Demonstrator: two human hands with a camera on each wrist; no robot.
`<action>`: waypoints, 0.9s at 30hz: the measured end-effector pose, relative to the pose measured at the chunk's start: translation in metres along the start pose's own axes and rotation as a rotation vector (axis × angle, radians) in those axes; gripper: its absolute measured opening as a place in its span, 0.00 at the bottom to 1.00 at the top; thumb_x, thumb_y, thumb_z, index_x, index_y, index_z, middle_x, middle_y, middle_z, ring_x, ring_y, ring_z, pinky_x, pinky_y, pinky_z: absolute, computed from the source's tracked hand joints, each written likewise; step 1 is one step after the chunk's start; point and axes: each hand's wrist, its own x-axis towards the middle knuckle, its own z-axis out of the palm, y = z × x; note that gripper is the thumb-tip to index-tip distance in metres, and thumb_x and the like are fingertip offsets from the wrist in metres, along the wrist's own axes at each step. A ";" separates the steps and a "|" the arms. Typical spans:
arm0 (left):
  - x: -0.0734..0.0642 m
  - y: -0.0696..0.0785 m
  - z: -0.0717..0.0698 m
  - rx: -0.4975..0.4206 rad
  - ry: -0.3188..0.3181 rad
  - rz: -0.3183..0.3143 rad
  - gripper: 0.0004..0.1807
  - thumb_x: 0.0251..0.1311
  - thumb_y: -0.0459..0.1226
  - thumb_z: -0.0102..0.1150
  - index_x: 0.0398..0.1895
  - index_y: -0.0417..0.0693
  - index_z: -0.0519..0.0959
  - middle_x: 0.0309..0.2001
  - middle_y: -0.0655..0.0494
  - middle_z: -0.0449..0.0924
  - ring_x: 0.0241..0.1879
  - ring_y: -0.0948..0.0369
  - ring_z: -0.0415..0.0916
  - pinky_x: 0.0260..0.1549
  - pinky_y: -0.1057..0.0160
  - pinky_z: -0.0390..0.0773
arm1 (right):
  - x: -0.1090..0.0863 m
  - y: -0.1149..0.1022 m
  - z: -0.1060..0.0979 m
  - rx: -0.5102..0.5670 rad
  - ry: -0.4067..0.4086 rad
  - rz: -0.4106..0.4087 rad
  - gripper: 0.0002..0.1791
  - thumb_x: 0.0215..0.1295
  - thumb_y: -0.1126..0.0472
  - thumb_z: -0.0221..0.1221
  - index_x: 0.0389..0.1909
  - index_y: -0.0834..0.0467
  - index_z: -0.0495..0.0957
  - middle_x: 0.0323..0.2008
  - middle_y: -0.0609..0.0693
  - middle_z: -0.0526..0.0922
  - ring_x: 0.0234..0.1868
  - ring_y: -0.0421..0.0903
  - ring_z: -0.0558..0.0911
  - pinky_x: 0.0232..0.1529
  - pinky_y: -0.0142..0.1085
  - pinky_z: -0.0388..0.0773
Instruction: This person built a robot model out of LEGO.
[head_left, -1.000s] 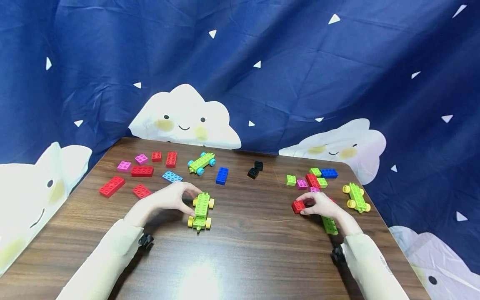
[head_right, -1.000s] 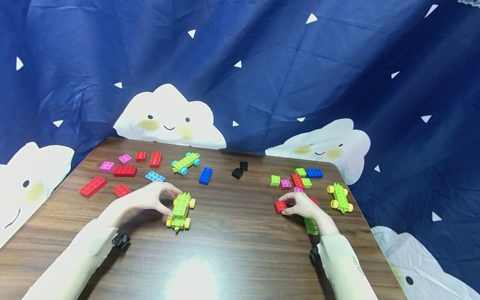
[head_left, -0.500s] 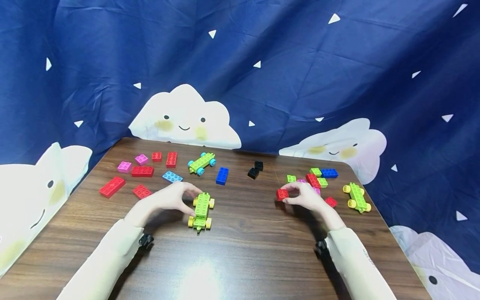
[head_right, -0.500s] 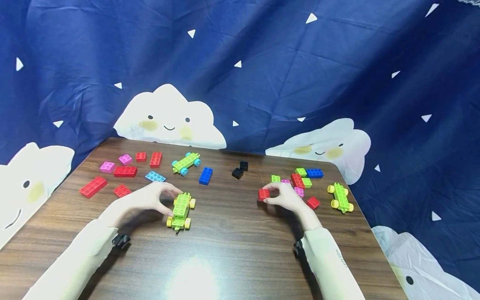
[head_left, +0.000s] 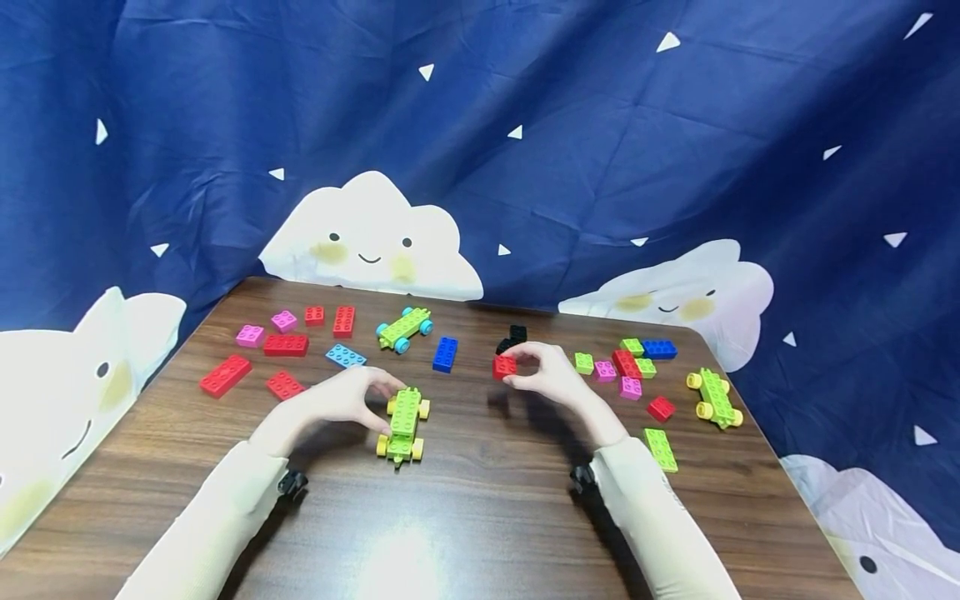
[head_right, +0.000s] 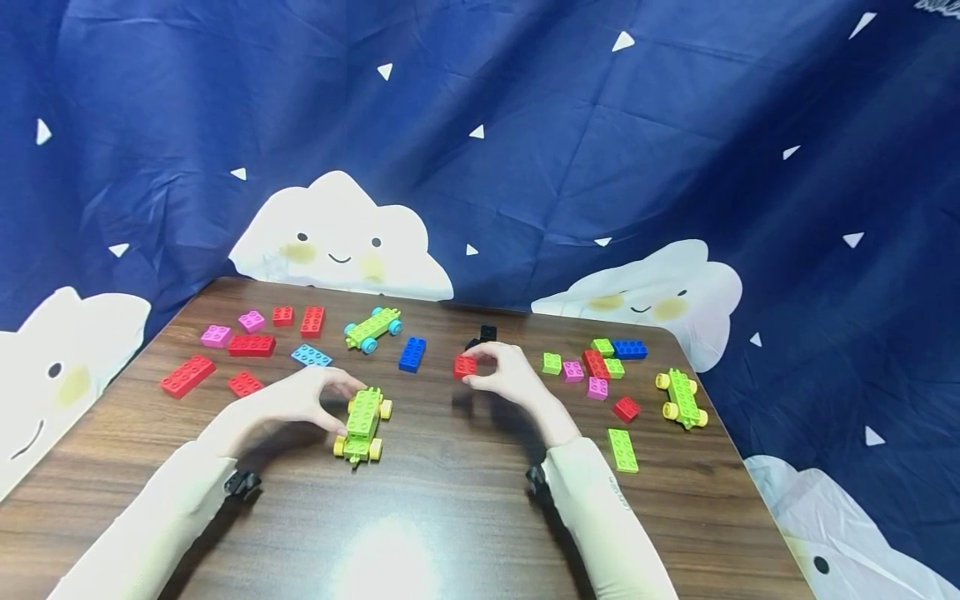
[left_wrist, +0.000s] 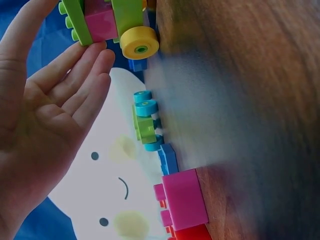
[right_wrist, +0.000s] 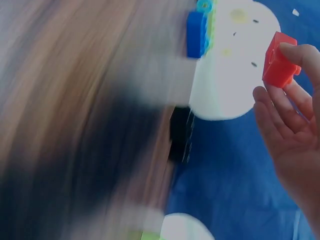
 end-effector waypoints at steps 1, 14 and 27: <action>0.000 0.000 0.000 0.000 0.000 -0.001 0.37 0.43 0.48 0.78 0.58 0.42 0.78 0.50 0.51 0.83 0.50 0.53 0.80 0.55 0.48 0.76 | 0.003 -0.004 0.004 0.003 0.004 -0.011 0.20 0.51 0.63 0.71 0.47 0.61 0.83 0.43 0.55 0.86 0.45 0.47 0.84 0.51 0.42 0.81; 0.001 0.001 -0.001 -0.008 0.109 0.003 0.36 0.49 0.51 0.74 0.58 0.39 0.77 0.54 0.47 0.82 0.54 0.53 0.79 0.56 0.47 0.76 | 0.032 -0.053 0.047 0.075 0.025 -0.033 0.19 0.51 0.62 0.72 0.46 0.61 0.83 0.41 0.54 0.87 0.44 0.48 0.84 0.49 0.38 0.81; 0.006 0.007 -0.002 -0.097 0.331 -0.002 0.31 0.54 0.44 0.72 0.60 0.43 0.76 0.56 0.46 0.80 0.57 0.50 0.77 0.56 0.44 0.76 | 0.046 -0.079 0.078 0.120 -0.042 -0.064 0.20 0.51 0.61 0.72 0.46 0.62 0.83 0.39 0.55 0.86 0.43 0.56 0.84 0.50 0.51 0.80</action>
